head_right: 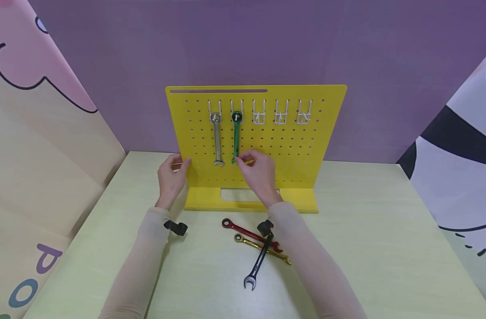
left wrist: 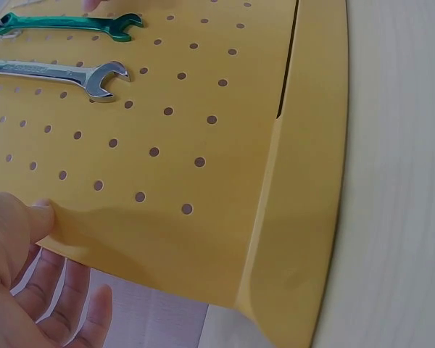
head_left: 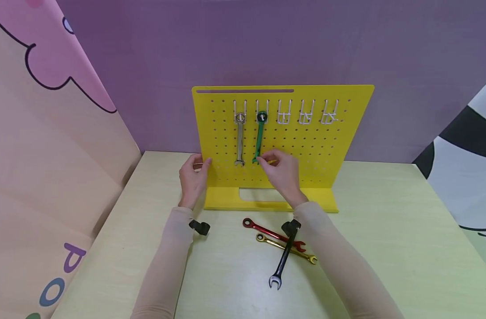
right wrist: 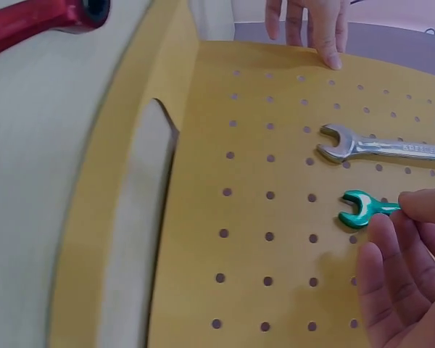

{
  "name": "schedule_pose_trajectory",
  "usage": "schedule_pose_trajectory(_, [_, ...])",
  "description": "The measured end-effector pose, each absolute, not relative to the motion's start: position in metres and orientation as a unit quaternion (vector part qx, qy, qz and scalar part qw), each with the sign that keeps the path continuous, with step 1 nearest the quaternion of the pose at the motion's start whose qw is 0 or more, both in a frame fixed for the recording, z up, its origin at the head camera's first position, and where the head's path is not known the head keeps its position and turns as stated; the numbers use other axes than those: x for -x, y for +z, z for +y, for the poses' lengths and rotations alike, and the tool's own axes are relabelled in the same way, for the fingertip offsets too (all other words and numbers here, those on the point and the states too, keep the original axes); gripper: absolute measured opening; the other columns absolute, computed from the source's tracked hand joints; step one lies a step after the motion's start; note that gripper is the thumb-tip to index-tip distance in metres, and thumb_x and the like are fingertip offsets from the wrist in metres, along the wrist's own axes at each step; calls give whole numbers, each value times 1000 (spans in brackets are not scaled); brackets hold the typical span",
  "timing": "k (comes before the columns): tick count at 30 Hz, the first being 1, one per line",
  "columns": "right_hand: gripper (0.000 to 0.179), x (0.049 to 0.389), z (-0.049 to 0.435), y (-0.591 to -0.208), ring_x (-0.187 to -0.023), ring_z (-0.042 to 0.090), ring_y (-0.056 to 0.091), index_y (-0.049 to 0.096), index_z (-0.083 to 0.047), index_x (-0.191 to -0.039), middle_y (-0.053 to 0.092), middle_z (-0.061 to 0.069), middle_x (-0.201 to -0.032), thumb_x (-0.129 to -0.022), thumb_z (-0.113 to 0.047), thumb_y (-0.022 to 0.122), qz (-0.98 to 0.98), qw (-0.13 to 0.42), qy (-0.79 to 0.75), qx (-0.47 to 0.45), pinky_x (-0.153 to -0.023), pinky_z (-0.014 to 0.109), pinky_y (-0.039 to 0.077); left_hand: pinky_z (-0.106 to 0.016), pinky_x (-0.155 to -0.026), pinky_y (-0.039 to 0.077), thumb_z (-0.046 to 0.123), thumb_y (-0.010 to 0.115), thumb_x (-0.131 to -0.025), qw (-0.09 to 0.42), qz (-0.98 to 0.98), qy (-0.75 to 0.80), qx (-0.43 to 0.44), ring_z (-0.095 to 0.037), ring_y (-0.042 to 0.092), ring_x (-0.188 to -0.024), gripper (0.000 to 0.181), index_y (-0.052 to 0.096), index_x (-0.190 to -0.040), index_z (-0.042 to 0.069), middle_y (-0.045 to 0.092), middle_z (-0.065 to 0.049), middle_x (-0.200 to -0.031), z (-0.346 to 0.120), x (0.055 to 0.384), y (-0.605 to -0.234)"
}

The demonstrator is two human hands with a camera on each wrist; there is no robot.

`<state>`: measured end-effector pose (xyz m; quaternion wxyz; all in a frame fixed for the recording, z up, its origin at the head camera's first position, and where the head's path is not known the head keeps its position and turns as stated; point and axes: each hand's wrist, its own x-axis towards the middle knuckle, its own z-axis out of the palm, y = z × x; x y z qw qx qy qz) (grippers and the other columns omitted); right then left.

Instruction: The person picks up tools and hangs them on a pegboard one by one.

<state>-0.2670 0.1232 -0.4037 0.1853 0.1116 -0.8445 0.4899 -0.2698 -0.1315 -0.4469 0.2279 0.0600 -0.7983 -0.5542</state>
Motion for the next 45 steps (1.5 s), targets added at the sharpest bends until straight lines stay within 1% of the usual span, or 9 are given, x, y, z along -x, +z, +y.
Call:
schedule_pose_trajectory(3, [18,264,125,-409,-82,26,76,81,-8,-100,81,9,-97,-98,-26,79,-847,176,490,-112,-67,28,58,-47,-95,60,25,72,-104,227,-799,-553,-61,-35,69,-109,29,72,-124,4,73,-17,-120,-131,270,-447])
schedule_pose_trajectory(11, [19,254,133,-416,-82,26,75,81,-10,-102,81,9,-99,-100,-28,77,-848,153,496,-108,-64,24,55,-46,-93,60,26,73,-104,231,-800,-550,-60,-34,70,-107,29,72,-123,4,73,-17,-118,-130,272,-446])
schedule_pose_trajectory(17, [18,242,138,-420,-75,23,73,81,-10,-103,81,10,-99,-99,-27,77,-852,122,497,-109,-63,24,56,-47,-94,60,26,74,-103,233,-798,-553,-60,-35,70,-107,29,72,-122,4,73,-17,-116,-131,272,-446])
schedule_pose_trajectory(23, [21,226,146,-428,-80,39,76,80,-8,-107,80,13,-101,-100,-28,76,-845,86,518,-101,-54,26,51,-48,-93,60,26,73,-103,234,-799,-551,-54,-37,71,-107,29,73,-122,3,73,-18,-117,-131,271,-448])
schedule_pose_trajectory(25, [22,220,148,-431,-82,41,76,80,-8,-107,80,13,-101,-100,-29,76,-844,76,522,-95,-53,26,51,-48,-93,60,25,74,-103,236,-799,-550,-52,-37,71,-107,29,73,-122,3,74,-18,-117,-130,271,-449])
schedule_pose_trajectory(33, [23,195,160,-443,-80,35,77,80,-11,-109,81,9,-100,-98,-31,78,-861,31,500,-83,-64,27,54,-48,-93,60,26,73,-103,237,-796,-554,-56,-36,70,-108,29,73,-122,3,73,-18,-117,-131,272,-449])
schedule_pose_trajectory(36, [21,187,166,-449,-81,34,77,80,-11,-108,81,8,-100,-98,-30,80,-864,16,496,-86,-63,26,54,-48,-94,59,26,73,-103,233,-794,-557,-63,-35,69,-108,29,73,-122,4,73,-17,-118,-132,271,-448])
schedule_pose_trajectory(41, [21,173,180,-455,-79,27,76,80,-13,-106,81,8,-98,-97,-31,80,-875,-3,477,-82,-57,26,50,-47,-94,59,26,73,-103,227,-795,-559,-66,-34,69,-109,29,73,-123,5,73,-16,-119,-131,271,-449])
schedule_pose_trajectory(45, [21,165,191,-458,-76,22,74,80,-12,-105,80,7,-97,-97,-32,80,-886,-5,456,-80,-58,26,53,-48,-95,59,27,73,-103,232,-794,-558,-61,-35,69,-109,28,73,-122,6,73,-16,-118,-131,272,-450])
